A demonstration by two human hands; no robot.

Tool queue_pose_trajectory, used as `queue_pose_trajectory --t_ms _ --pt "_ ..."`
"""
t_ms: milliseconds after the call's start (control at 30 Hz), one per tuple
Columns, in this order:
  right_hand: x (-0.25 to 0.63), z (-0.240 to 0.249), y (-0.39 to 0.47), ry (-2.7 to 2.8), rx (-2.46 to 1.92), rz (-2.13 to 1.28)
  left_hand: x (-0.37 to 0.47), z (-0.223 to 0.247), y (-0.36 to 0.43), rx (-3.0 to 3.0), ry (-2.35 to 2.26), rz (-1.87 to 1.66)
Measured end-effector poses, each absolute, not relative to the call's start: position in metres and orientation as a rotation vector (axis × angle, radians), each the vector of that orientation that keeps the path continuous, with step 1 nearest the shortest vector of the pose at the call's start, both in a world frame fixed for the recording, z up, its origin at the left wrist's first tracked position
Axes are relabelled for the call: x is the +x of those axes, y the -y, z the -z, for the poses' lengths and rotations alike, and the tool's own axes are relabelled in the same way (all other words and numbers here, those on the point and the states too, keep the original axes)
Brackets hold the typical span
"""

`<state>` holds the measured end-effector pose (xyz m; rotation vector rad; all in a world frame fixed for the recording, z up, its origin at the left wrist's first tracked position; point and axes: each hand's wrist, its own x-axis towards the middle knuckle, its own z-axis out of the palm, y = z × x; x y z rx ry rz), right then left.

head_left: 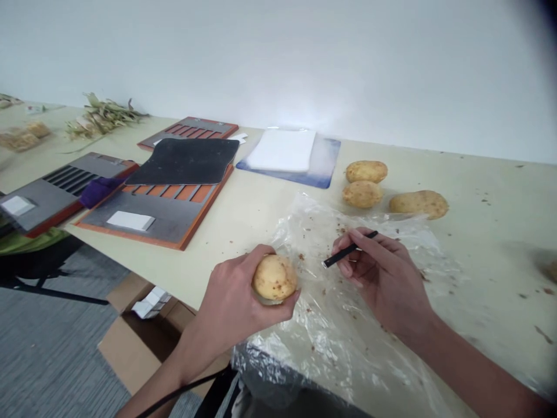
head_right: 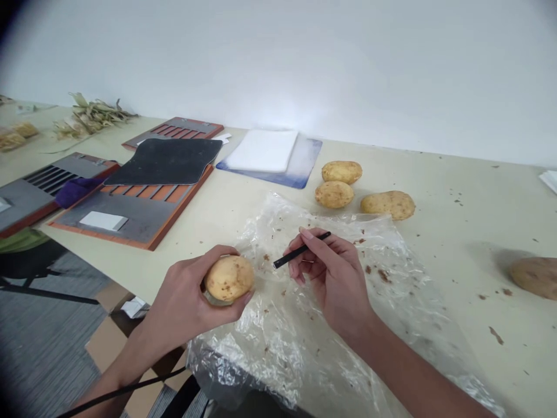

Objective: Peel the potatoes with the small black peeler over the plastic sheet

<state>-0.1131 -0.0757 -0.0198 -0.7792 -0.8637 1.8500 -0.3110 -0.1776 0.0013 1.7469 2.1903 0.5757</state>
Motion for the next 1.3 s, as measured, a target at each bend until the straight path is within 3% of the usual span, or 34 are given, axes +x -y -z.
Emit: queue_pose_trajectory --t_ms 367,867,1300 --pt "-0.118 0.025 0.087 0.976 -0.666 -1.852 -0.313 0.011 0.182 1.948 -2.306 -0.306" --pt "-0.123 0.027 0.127 1.611 -0.703 -1.320 -0.311 0.040 0.187 2.305 -2.201 -0.825" --pt "-0.119 0.039 0.112 1.449 -0.608 -1.466 -0.309 0.034 0.186 2.308 -2.171 -0.834"
